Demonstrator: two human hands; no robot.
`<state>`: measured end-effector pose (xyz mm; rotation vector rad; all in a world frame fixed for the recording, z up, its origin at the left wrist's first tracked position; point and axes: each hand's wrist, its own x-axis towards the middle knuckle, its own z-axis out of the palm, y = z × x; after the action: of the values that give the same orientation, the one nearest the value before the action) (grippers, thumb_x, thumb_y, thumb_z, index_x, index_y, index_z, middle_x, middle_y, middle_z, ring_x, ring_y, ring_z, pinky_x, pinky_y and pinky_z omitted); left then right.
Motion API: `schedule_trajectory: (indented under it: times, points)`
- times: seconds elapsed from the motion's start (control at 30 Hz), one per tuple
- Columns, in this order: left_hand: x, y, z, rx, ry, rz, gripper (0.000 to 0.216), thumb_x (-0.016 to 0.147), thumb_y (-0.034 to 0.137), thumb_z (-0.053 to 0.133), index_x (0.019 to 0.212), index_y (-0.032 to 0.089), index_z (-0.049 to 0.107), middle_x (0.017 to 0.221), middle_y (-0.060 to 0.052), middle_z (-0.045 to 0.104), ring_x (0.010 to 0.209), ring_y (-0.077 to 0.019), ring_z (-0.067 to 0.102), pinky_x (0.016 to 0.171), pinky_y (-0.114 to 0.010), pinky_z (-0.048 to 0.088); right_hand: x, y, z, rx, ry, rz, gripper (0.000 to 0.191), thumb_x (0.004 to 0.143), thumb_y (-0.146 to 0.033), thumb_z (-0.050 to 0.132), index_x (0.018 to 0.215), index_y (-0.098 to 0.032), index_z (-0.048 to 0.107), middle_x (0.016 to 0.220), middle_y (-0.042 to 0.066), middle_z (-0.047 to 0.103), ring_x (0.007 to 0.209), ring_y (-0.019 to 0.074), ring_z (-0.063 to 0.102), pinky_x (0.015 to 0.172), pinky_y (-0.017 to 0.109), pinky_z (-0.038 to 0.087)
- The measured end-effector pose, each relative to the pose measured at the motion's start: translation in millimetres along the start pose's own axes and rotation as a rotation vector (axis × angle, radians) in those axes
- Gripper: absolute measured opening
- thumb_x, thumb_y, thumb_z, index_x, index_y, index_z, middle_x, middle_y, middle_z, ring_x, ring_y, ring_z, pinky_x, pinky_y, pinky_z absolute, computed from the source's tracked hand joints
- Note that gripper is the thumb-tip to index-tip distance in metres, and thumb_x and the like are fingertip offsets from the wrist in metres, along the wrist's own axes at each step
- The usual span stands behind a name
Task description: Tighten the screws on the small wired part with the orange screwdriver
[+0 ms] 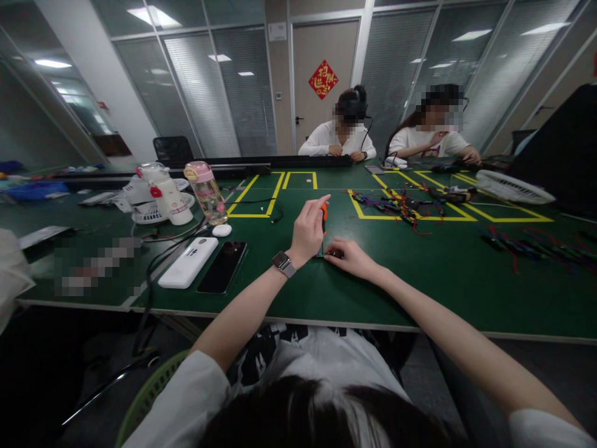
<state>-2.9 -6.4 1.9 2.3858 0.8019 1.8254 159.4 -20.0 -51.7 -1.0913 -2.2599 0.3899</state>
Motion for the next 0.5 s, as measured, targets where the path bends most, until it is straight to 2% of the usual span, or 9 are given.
schedule_trajectory:
  times: [0.33, 0.5]
  points:
    - [1.7, 2.2, -0.9, 0.095, 0.04, 0.036, 0.026, 0.097, 0.025, 0.038, 0.117, 0.018, 0.055, 0.091, -0.005, 0.056, 0.084, -0.0137, 0.054, 0.075, -0.026, 0.047, 0.1, 0.1, 0.2, -0.011, -0.002, -0.002, 0.008, 0.082, -0.02, 0.06, 0.084, -0.016, 0.066, 0.079, 0.003, 0.059, 0.065, 0.0127, 0.055, 0.063, 0.025, 0.044]
    - [2.1, -0.1, 0.8, 0.141, 0.134, 0.04, 0.021, 0.091, 0.031, 0.054, 0.108, 0.021, 0.06, 0.082, -0.001, 0.047, 0.075, -0.0118, 0.049, 0.069, -0.024, 0.045, -0.1, -1.0, -1.0, -0.023, -0.007, 0.003, 0.009, 0.082, -0.021, 0.06, 0.084, -0.015, 0.066, 0.079, 0.004, 0.058, 0.065, 0.0129, 0.054, 0.062, 0.025, 0.043]
